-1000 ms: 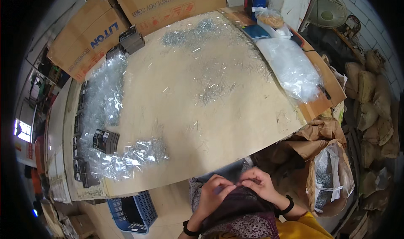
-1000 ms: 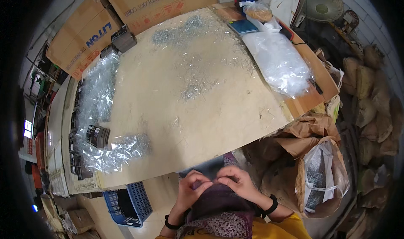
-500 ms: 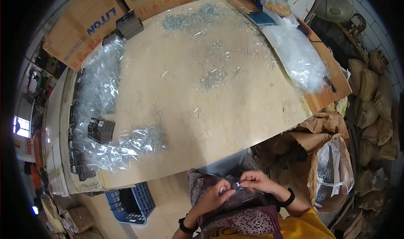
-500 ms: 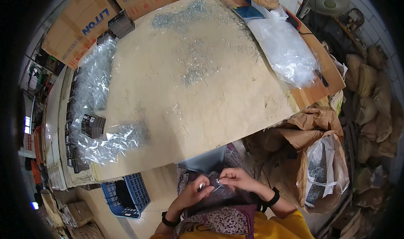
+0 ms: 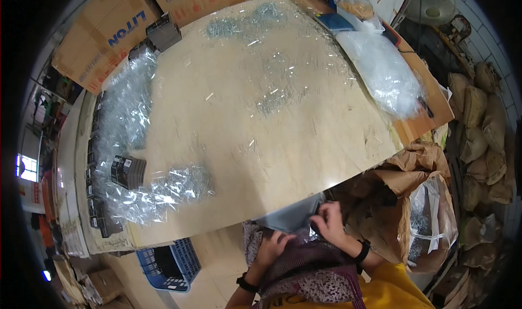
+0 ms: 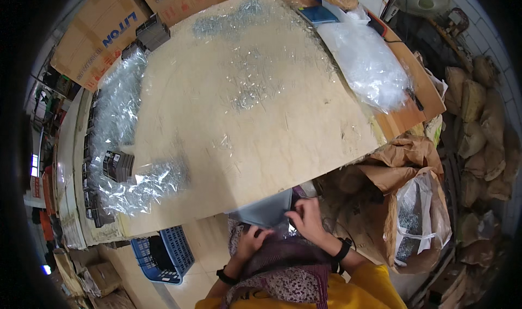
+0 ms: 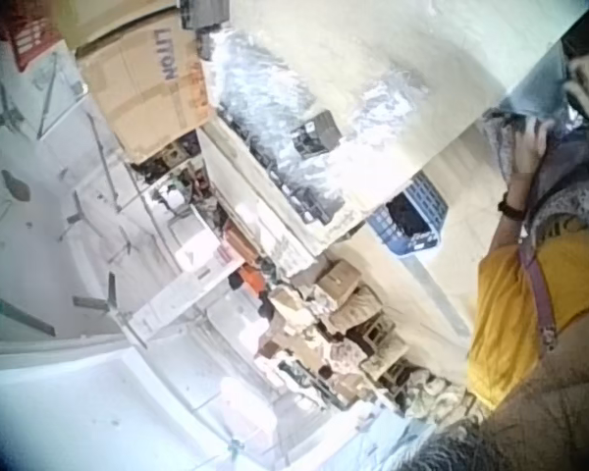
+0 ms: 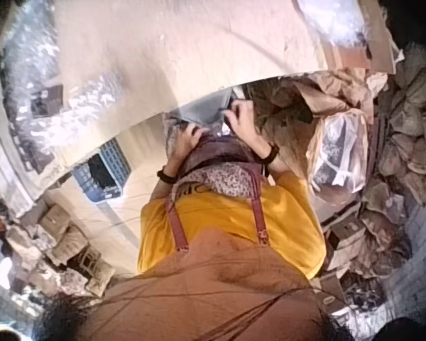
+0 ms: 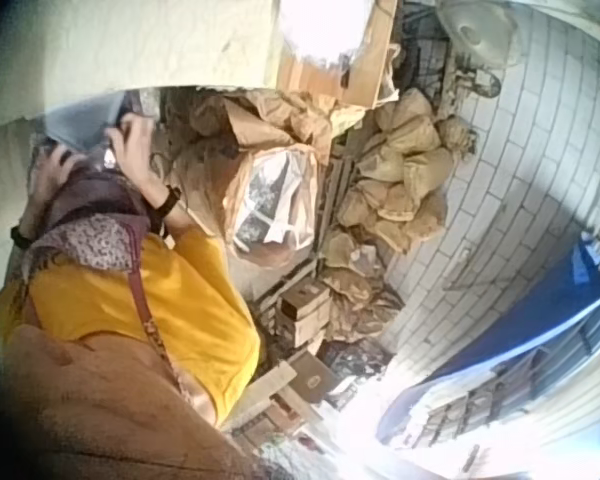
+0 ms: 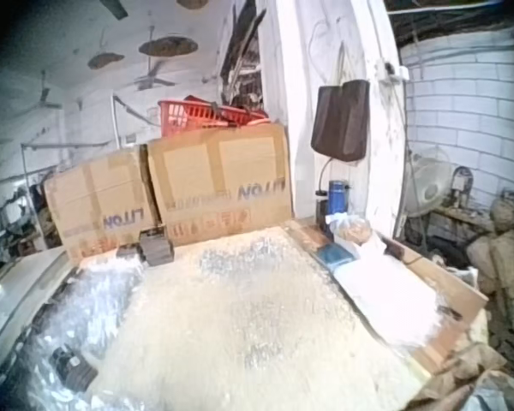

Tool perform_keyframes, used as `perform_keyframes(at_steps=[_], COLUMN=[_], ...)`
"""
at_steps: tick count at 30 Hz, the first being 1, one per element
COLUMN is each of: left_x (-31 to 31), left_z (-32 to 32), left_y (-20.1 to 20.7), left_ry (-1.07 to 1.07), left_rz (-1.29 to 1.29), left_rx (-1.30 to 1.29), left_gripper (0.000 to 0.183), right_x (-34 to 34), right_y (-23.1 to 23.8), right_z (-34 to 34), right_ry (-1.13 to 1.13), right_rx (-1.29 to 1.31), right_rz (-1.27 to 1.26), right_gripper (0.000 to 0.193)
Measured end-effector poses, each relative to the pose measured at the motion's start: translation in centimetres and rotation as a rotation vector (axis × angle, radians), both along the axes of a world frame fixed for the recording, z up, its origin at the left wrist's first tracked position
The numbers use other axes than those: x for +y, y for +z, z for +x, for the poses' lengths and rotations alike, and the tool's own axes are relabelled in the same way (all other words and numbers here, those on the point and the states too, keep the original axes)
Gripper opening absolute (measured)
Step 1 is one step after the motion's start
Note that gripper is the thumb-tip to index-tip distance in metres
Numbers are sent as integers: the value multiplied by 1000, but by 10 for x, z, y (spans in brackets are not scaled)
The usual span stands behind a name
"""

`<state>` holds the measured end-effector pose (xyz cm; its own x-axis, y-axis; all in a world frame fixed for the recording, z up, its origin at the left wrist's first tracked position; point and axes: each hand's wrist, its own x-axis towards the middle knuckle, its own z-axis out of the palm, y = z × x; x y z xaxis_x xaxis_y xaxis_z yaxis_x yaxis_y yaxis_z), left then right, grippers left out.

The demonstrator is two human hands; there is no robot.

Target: Manually counting and packaging small metal hooks or components from a workspace into small plastic bags.

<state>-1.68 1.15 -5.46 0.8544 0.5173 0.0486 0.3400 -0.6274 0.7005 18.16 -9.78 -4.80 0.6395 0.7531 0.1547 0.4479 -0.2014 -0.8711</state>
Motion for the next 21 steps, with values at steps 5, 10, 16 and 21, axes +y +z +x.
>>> perform_keyframes(at_steps=[5,10,16,21], left_x=[-2,0,-5,-7], left_z=[4,15,10,15], left_y=[14,19,24,39], left_ry=[-43,-108,43,104], left_rz=[-58,151,-228,-333], left_rx=[-199,-245,-229,-215], left_gripper=[17,19,17,15], right_x=[82,199,220,148], right_y=[114,130,110,130], right_z=[56,106,112,83], right_ry=[218,308,454,702], right_rx=[-580,-862,-854,-699], right_rz=[243,-30,-155,-84], right_gripper=[33,60,65,50])
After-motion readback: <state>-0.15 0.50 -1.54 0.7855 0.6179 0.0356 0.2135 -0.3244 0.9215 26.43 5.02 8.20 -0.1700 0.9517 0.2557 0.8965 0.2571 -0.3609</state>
